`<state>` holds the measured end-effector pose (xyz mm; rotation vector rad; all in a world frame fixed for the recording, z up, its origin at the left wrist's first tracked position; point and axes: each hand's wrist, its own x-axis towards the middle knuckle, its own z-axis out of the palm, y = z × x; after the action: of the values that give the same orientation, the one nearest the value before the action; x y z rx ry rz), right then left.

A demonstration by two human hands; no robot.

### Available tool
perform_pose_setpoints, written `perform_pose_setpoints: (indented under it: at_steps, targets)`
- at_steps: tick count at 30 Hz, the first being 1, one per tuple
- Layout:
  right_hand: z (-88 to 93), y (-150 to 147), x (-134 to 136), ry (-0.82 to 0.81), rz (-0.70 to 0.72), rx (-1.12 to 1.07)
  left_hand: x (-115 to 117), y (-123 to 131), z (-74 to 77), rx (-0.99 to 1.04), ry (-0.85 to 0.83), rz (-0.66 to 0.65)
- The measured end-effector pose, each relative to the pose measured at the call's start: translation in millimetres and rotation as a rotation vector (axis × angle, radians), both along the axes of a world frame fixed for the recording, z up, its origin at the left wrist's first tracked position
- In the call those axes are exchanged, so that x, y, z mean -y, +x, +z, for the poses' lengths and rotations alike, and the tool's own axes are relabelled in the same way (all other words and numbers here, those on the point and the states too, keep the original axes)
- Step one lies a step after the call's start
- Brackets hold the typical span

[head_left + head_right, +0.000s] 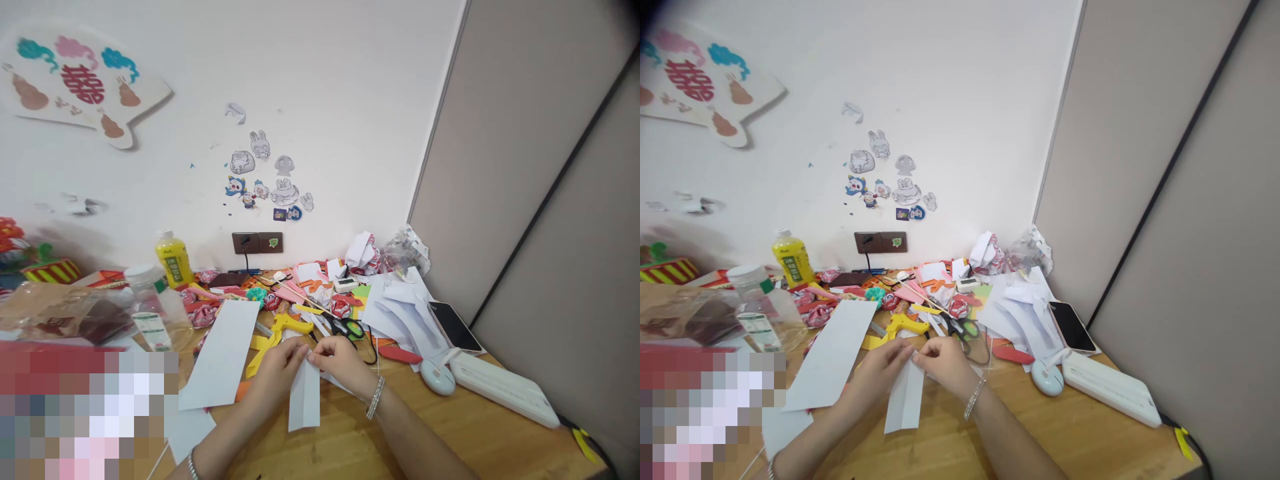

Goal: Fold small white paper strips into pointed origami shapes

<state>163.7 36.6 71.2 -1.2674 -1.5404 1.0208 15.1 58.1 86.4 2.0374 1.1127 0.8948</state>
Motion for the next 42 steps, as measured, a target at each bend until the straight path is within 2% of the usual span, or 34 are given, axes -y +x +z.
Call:
perform_pose_setpoints:
  at_steps: [9, 16, 20, 23, 30, 36, 39, 42]
  targets:
    - [-0.3, 0, 0, 0.121, 0.029, 0.094, 2, 0, 2.3, 0.0, 0.008, -0.051]
    - [-4.4, -1, -3, 0.066, 0.08, -0.021, 4, -1, 6.7, -0.014, 0.062, 0.069]
    - [-3.9, 1, -3, 0.197, -0.038, 0.188, 4, 0, 3.1, -0.075, 0.085, 0.035]
    - [0.1, 0, 0, 0.345, -0.041, 0.379, 4, 0, -1.0, -0.154, 0.128, 0.002]
    - [-0.3, 0, 0, 0.322, -0.07, 0.323, -1, -4, -1.3, -0.151, 0.152, 0.056]
    - [3.5, 1, 2, 0.592, -0.138, 0.599, -5, -6, -4.4, -0.149, 0.122, -0.052]
    - [5.2, 2, 7, 0.76, -0.235, 0.689, -11, -7, -11.0, -0.037, 0.056, 0.022]
    - [3.6, 2, 9, 0.877, -0.161, 0.776, -17, -7, -17.8, 0.17, -0.143, 0.104]
